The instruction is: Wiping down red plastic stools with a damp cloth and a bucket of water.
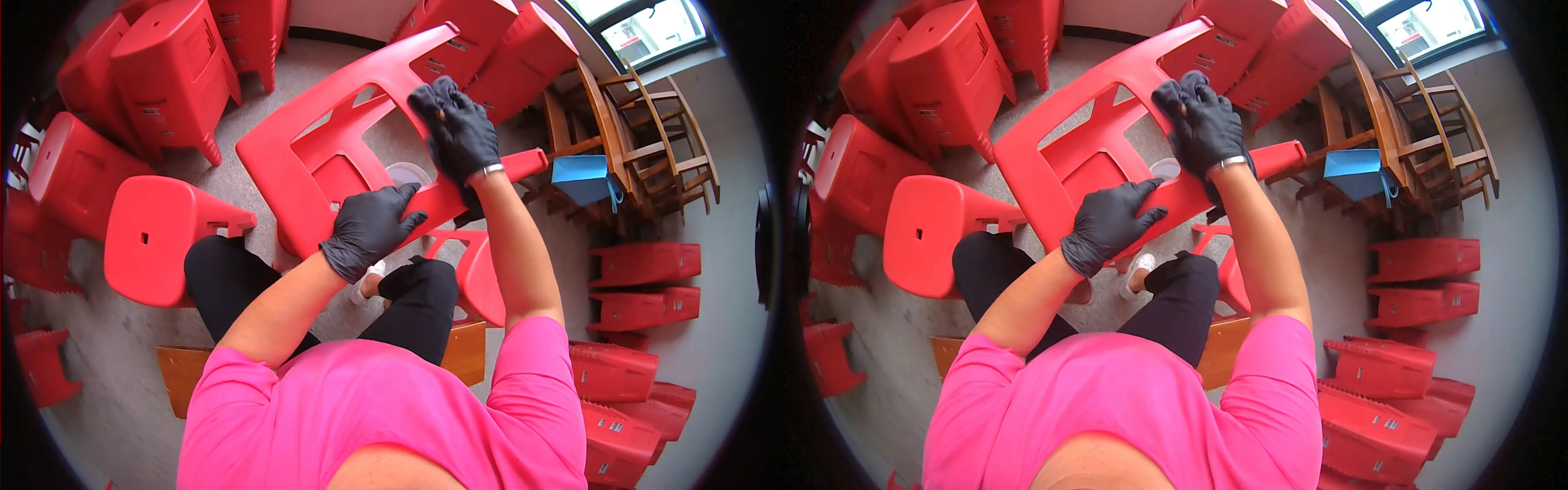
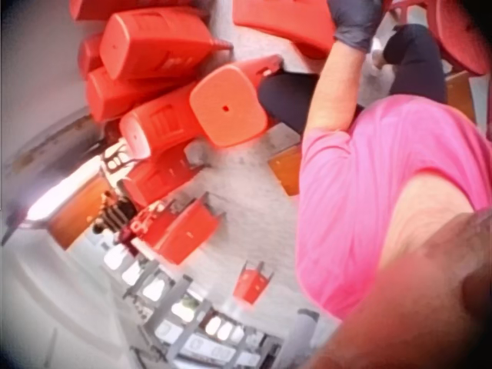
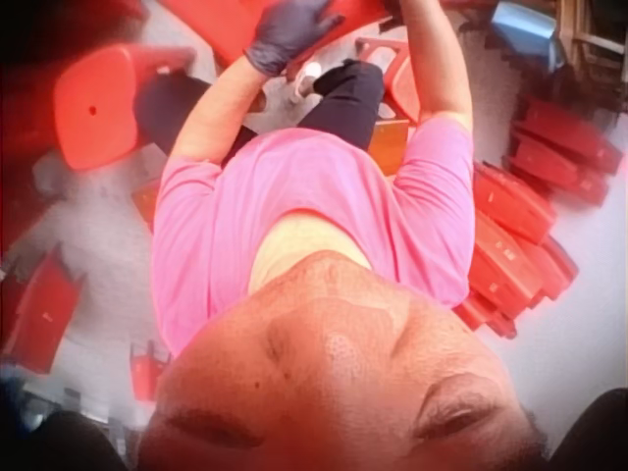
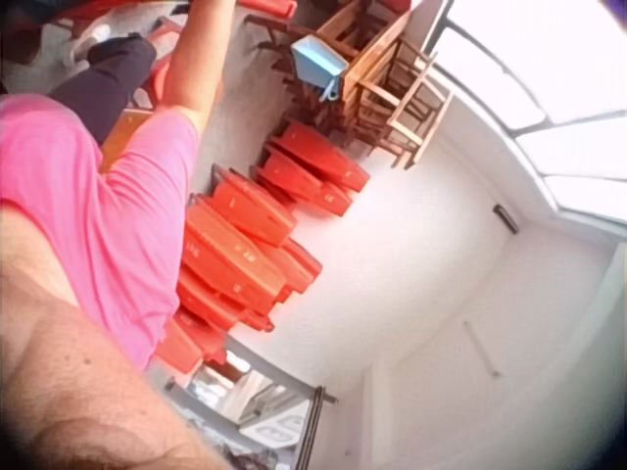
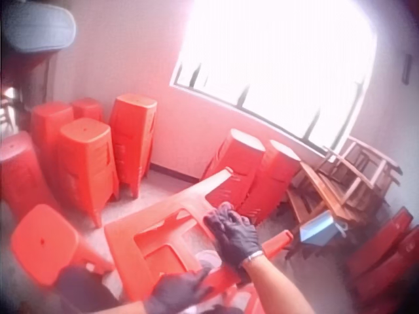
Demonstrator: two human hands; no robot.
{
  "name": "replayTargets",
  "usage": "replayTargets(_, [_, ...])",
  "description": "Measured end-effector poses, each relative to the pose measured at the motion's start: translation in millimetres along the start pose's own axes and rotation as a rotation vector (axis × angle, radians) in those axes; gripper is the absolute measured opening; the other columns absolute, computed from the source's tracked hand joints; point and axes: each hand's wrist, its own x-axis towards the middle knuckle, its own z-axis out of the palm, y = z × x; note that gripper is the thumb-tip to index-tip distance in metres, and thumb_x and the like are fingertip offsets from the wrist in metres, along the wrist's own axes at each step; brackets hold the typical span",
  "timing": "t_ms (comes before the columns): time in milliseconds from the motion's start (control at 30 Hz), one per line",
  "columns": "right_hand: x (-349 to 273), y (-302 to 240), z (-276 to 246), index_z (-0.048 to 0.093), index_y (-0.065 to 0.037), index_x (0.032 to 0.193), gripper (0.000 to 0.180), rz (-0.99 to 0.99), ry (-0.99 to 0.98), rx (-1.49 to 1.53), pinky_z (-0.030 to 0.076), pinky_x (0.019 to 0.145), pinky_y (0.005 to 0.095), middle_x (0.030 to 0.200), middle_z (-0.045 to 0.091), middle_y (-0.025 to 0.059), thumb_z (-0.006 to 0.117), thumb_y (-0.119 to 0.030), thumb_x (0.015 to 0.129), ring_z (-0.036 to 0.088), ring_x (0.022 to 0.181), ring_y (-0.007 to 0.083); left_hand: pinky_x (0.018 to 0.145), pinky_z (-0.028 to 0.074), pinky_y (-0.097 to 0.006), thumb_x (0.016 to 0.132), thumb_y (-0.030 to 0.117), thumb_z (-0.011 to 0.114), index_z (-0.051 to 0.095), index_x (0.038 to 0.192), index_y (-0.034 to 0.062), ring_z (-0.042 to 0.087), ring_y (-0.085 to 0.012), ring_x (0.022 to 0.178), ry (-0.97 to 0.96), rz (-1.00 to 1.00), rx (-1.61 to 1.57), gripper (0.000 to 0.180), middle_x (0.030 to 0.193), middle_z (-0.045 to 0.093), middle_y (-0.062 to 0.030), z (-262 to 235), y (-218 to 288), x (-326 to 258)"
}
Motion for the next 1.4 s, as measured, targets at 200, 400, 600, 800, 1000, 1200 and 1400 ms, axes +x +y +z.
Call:
replayTargets(200, [-71.3, -10.2, -20.9, 0.061, -0.018, 0.119, 0.046, -0.263, -0.095, -0.134, 0.048, 0.085, 0.0437, 0.122, 0.054, 0.0166, 0.063, -0.027, 0.074, 0.053, 0.104, 0.0382, 0.061, 0.051, -0.04, 0.084, 0.044, 0.06, 0.059, 0.125, 0.0141, 0.064, -0.0319, 0.07, -0.029, -0.018, -0.043, 0.05, 0.088, 0.067, -0.0123, -2.7, -3.1, 0.6])
replayTargets(400, [-39.1, -34.2, -21.2, 0.061, -0.01, 0.116, 0.038, -0.048, -0.024, -0.035, 0.047, 0.085, 0.044, 0.121, 0.053, 0.0155, 0.058, -0.031, 0.085, 0.052, 0.107, 0.0369, 0.059, 0.05, -0.042, 0.086, 0.042, 0.057, 0.058, 0.124, 0.0139, 0.064, -0.0326, 0.067, -0.016, 0.007, 0.033, 0.047, 0.081, 0.065, -0.012, -4.5, 3.6, 1.8])
replayTargets(600, [35.3, -56.5, 15.8, 0.064, -0.01, 0.109, 0.034, -0.033, 0.048, -0.101, 0.047, 0.085, 0.0452, 0.133, 0.05, 0.0139, 0.054, -0.035, 0.089, 0.053, 0.107, 0.0362, 0.06, 0.051, -0.042, 0.086, 0.041, 0.057, 0.059, 0.121, 0.0156, 0.065, -0.0336, 0.071, -0.048, -0.036, 0.016, 0.043, 0.084, 0.066, -0.0129, -7.3, 7.0, 1.5])
replayTargets(800, [2.0, -49.4, -6.1, 0.064, -0.014, 0.114, 0.034, -0.036, -0.066, -0.109, 0.048, 0.085, 0.0446, 0.128, 0.055, 0.0137, 0.06, -0.028, 0.083, 0.054, 0.105, 0.0381, 0.063, 0.052, -0.041, 0.085, 0.043, 0.059, 0.061, 0.119, 0.0149, 0.065, -0.033, 0.073, 0.022, -0.019, -0.058, 0.044, 0.086, 0.067, -0.0139, -1.2, 4.4, 0.3])
replayTargets(1000, [-85.0, -28.3, -27.1, 0.063, -0.01, 0.113, 0.034, -0.097, -0.101, -0.032, 0.049, 0.084, 0.0442, 0.123, 0.055, 0.0142, 0.058, -0.027, 0.084, 0.052, 0.11, 0.0384, 0.066, 0.052, -0.041, 0.084, 0.042, 0.061, 0.061, 0.118, 0.0107, 0.065, -0.033, 0.074, 0.017, -0.036, -0.067, 0.047, 0.086, 0.067, -0.014, -2.4, -2.4, -0.7])
replayTargets(1200, [-56.2, -36.8, -27.0, 0.062, -0.008, 0.113, 0.035, 0.036, -0.069, -0.081, 0.05, 0.084, 0.0441, 0.126, 0.054, 0.0105, 0.057, -0.028, 0.085, 0.05, 0.111, 0.0377, 0.057, 0.05, -0.043, 0.085, 0.04, 0.059, 0.059, 0.112, 0.011, 0.064, -0.0319, 0.069, 0.021, 0.017, -0.019, 0.04, 0.079, 0.064, -0.0117, -3.9, 0.3, 0.5])
replayTargets(1400, [41.2, -33.2, 4.5, 0.056, -0.014, 0.126, 0.041, 0.214, -0.123, -0.001, 0.047, 0.089, 0.0443, 0.127, 0.055, 0.0119, 0.047, -0.035, 0.092, 0.052, 0.11, 0.0369, 0.056, 0.049, -0.044, 0.086, 0.042, 0.057, 0.057, 0.115, 0.0125, 0.064, -0.032, 0.068, -0.009, -0.003, 0.052, 0.042, 0.079, 0.063, -0.0116, -1.1, 0.0, 0.2])
